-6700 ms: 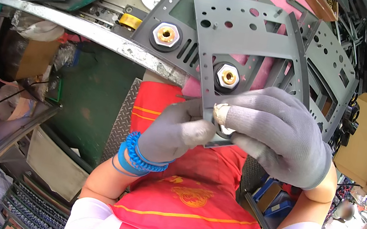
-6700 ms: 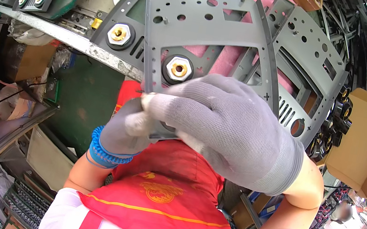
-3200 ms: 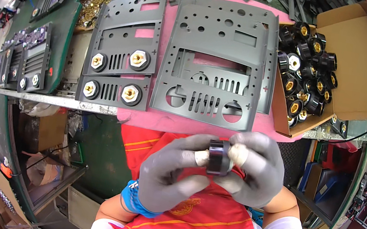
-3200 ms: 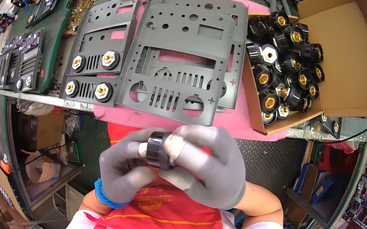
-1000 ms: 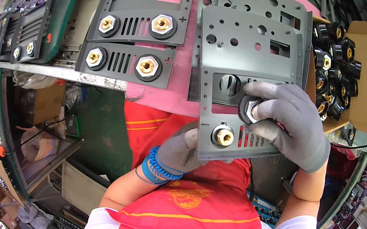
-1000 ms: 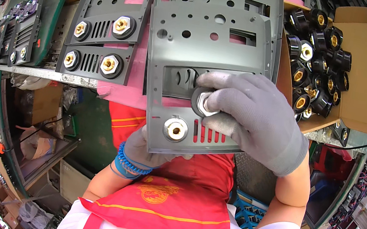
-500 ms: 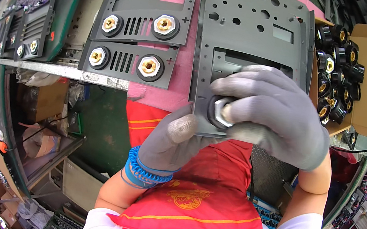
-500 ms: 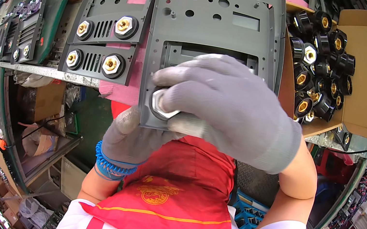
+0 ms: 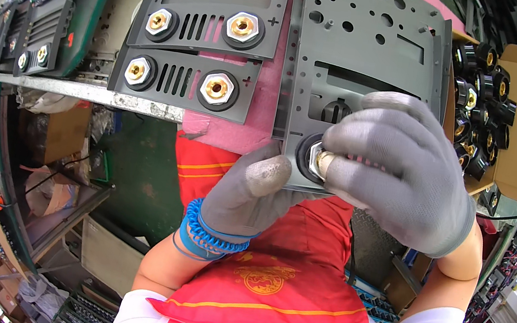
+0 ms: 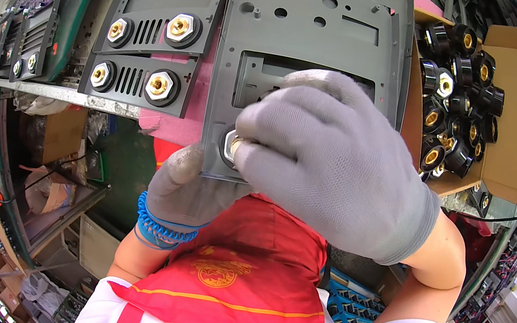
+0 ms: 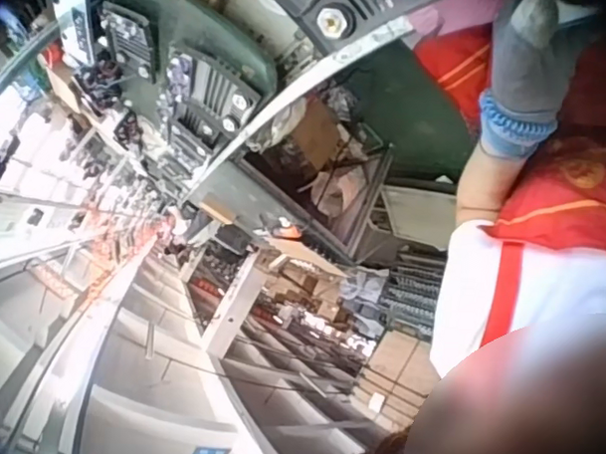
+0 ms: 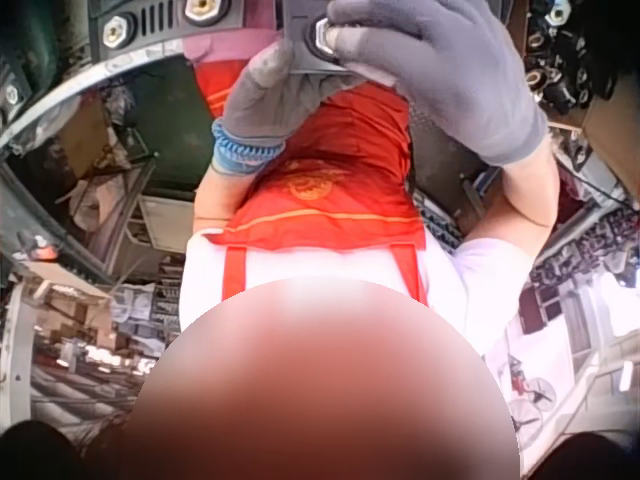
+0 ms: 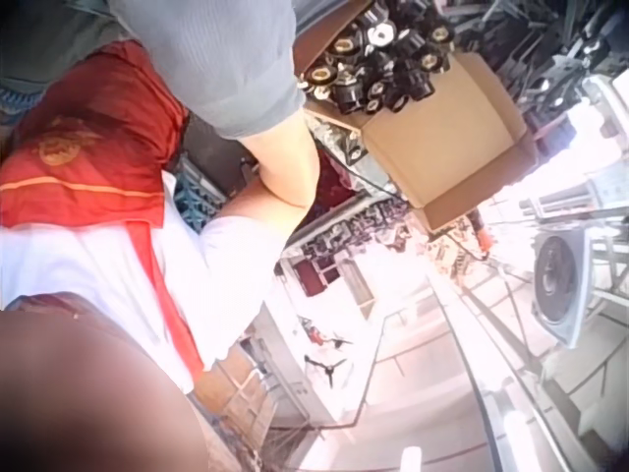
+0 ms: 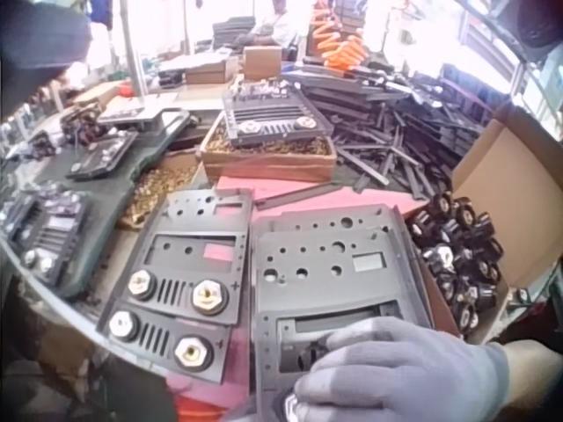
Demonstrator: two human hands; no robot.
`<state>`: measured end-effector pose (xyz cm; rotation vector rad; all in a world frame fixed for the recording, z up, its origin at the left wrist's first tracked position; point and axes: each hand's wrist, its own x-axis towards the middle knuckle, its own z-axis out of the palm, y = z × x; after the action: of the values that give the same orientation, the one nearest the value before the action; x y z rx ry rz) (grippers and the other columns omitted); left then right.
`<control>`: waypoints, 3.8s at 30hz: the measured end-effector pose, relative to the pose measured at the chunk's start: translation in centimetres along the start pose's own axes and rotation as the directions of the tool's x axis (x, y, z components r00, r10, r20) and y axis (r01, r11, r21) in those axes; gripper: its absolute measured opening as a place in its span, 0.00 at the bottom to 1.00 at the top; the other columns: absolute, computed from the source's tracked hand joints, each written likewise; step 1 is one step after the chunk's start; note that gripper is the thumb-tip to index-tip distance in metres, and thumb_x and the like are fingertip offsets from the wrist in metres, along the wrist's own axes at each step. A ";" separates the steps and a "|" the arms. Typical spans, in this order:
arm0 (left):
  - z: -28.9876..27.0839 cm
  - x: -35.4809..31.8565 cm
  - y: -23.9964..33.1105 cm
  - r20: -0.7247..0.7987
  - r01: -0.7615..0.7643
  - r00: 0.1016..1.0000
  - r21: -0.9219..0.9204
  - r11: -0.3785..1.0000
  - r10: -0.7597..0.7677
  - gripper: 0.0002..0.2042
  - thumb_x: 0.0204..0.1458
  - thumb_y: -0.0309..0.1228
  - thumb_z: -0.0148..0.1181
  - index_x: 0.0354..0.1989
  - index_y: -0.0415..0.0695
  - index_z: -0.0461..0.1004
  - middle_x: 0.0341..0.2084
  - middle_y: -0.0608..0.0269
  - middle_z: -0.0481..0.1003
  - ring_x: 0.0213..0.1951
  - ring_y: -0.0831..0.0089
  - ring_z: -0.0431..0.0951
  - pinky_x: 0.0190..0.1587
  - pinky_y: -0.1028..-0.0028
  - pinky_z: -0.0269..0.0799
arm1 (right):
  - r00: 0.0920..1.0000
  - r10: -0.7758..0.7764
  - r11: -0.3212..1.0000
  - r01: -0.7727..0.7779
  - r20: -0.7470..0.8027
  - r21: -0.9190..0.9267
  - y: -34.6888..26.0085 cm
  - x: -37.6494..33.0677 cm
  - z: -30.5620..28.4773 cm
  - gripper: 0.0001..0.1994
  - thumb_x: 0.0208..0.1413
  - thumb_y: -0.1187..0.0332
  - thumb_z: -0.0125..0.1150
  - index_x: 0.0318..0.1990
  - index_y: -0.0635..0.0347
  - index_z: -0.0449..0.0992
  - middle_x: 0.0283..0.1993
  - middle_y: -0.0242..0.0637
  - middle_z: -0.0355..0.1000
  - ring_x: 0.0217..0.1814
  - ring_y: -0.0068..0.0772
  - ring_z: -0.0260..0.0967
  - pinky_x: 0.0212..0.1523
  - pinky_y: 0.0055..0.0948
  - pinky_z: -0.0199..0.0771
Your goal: Installing circular connector components into a metal panel chassis on an assembly line.
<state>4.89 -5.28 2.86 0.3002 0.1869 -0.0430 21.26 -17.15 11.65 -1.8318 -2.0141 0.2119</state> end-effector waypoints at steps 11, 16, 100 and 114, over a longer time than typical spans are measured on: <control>-0.4 0.4 -0.1 0.015 0.039 0.999 0.020 0.999 -0.039 0.34 0.57 0.46 0.58 0.63 0.31 0.58 0.56 0.52 0.69 0.59 0.65 0.71 0.61 0.65 0.66 | 0.996 0.079 0.997 -0.078 -0.029 0.011 0.0 0.3 0.8 0.15 0.42 0.59 0.68 0.35 0.55 0.75 0.34 0.36 0.69 0.34 0.41 0.67 0.37 0.36 0.66; 0.3 0.6 -0.1 0.027 0.058 0.998 0.064 0.996 -0.060 0.34 0.58 0.48 0.55 0.64 0.32 0.58 0.57 0.52 0.69 0.59 0.64 0.70 0.62 0.64 0.65 | 0.984 0.101 0.988 -0.082 0.147 -0.128 -0.4 0.7 0.4 0.16 0.46 0.53 0.67 0.35 0.55 0.74 0.30 0.36 0.65 0.32 0.41 0.65 0.34 0.37 0.62; 1.8 -2.6 1.9 -0.116 0.064 0.992 0.156 0.986 -0.046 0.26 0.64 0.42 0.45 0.63 0.34 0.58 0.58 0.43 0.67 0.58 0.47 0.70 0.61 0.44 0.64 | 0.632 0.513 0.661 -0.723 -0.581 -0.202 3.9 -8.7 -8.6 0.18 0.54 0.77 0.56 0.53 0.62 0.75 0.48 0.39 0.75 0.50 0.33 0.71 0.55 0.29 0.68; 4.7 -5.0 2.1 0.023 0.229 0.936 0.716 0.659 -0.351 0.27 0.58 0.27 0.56 0.65 0.33 0.58 0.51 0.43 0.71 0.51 0.56 0.76 0.57 0.59 0.70 | 0.532 0.456 0.790 -0.611 -0.714 0.050 2.2 -9.9 -5.3 0.25 0.43 0.78 0.66 0.53 0.56 0.72 0.49 0.42 0.72 0.55 0.47 0.68 0.57 0.38 0.67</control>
<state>0.91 -4.58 8.80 1.0432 0.0450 -0.4738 25.93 -27.40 13.65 -2.1740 -0.9237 -0.4953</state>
